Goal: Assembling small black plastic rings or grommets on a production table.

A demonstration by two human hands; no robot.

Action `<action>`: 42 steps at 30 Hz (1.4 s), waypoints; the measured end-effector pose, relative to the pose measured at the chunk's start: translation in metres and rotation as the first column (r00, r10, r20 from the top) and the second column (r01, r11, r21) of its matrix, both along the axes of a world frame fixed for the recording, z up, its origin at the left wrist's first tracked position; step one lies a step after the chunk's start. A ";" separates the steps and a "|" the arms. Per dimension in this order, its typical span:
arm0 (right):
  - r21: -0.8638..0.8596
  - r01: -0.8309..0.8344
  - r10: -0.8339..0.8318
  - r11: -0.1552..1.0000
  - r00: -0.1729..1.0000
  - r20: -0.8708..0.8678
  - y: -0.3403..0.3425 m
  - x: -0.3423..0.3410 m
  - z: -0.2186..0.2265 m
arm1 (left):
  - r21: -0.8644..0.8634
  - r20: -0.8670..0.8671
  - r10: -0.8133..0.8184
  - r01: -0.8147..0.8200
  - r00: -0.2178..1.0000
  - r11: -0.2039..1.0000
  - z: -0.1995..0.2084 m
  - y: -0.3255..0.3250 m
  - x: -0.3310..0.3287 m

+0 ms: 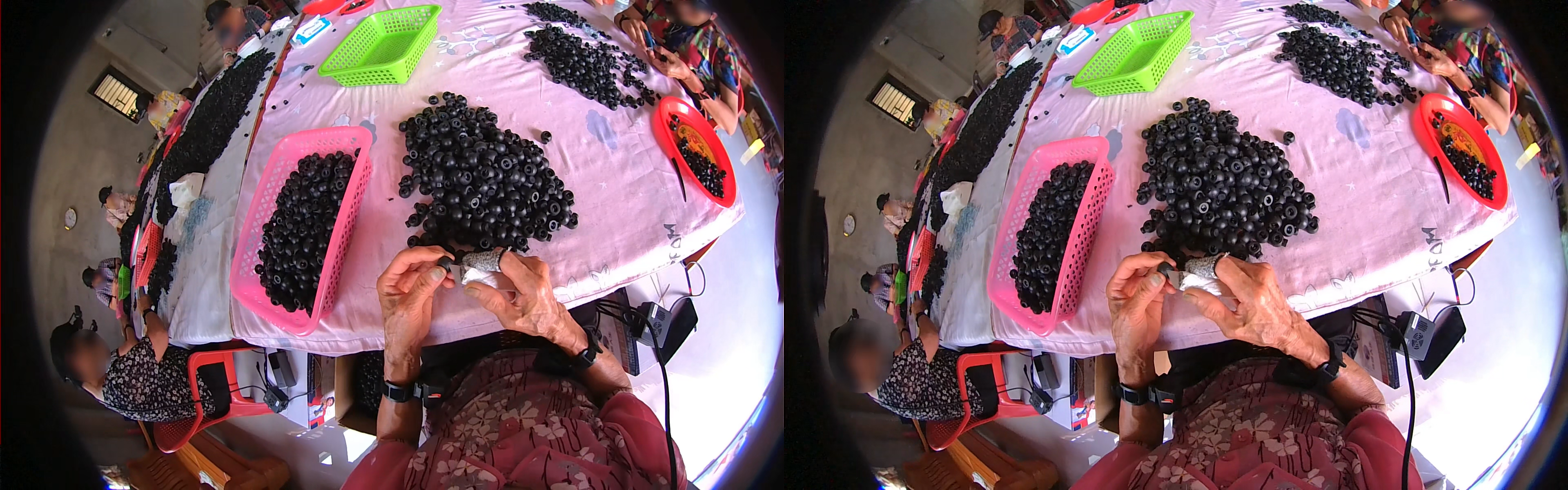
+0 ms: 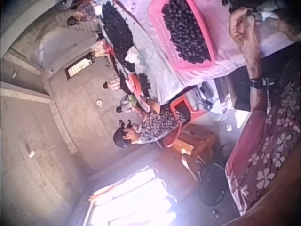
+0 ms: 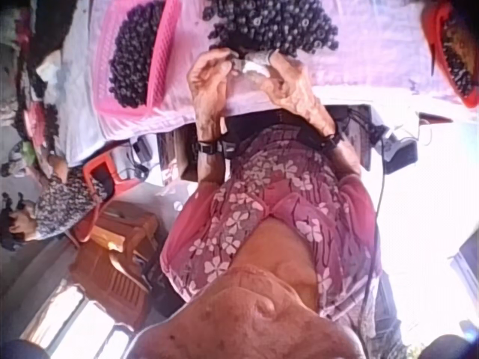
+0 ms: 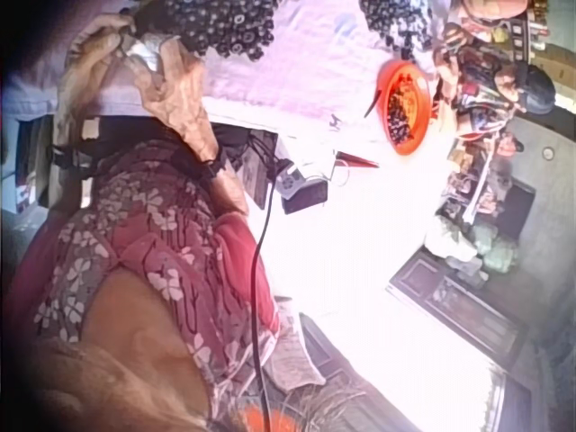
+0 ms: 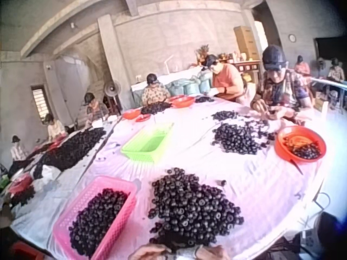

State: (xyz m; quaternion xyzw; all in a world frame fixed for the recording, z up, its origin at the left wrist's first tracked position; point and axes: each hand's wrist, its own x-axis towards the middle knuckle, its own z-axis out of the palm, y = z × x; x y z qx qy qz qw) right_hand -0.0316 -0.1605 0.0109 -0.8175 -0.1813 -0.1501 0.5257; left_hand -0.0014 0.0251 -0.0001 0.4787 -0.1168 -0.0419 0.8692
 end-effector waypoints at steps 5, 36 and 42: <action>0.018 0.004 -0.004 1.000 1.000 0.031 0.000 0.000 -0.001 | 0.018 0.008 0.012 -0.012 1.000 1.000 0.001 -0.001 0.000; 0.093 0.082 -0.088 0.992 0.995 0.056 0.002 0.002 -0.005 | -0.034 0.022 -0.008 0.009 1.000 0.999 0.005 -0.002 0.002; 0.046 0.060 -0.064 0.997 0.994 0.086 0.003 0.001 -0.002 | 0.018 0.076 0.028 -0.029 0.997 0.999 0.002 -0.003 0.003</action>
